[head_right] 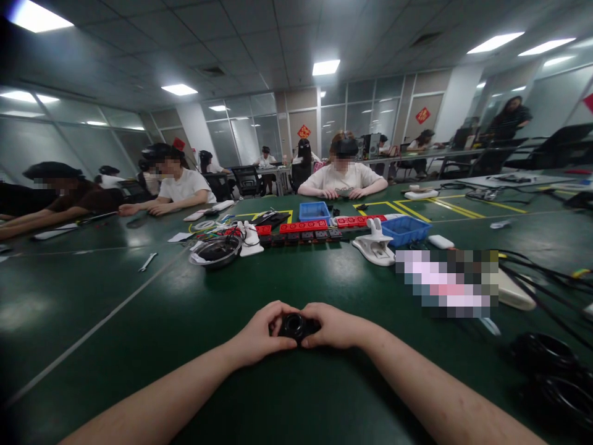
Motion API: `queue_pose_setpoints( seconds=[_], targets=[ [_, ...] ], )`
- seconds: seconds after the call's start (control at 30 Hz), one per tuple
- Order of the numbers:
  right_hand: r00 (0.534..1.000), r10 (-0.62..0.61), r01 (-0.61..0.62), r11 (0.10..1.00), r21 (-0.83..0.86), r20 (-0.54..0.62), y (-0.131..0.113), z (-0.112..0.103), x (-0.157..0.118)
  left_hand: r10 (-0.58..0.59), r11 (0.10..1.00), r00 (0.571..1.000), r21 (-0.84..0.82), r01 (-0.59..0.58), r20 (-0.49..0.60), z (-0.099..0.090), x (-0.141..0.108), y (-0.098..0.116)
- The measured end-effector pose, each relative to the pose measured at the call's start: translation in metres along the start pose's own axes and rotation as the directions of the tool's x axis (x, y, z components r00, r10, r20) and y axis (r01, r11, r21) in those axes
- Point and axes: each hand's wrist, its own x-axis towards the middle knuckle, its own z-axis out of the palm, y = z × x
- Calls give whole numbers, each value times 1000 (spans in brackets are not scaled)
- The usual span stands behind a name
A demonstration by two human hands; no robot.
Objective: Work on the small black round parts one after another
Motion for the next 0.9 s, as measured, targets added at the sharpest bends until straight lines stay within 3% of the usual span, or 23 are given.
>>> queue_pose_setpoints(
  seconds=[0.47, 0.67, 0.8, 0.9],
  targets=[
    [999, -32, 32, 999, 6, 6, 2, 0, 0, 16, 1000, 1000, -10, -16, -8, 2, -1, -1],
    [997, 68, -66, 997, 44, -44, 5, 5, 2, -35, 999, 997, 25, 37, -70, 4, -2, 3],
    [974, 155, -174, 979, -107, -165, 4, 16, 9, -100, 995, 978, -4, 101, -182, 14, 0, 3],
    [912, 206, -306, 917, -255, -355, -1, 27, 15, -113, 992, 934, 13, 125, -339, 20, 3, -1]
  ],
)
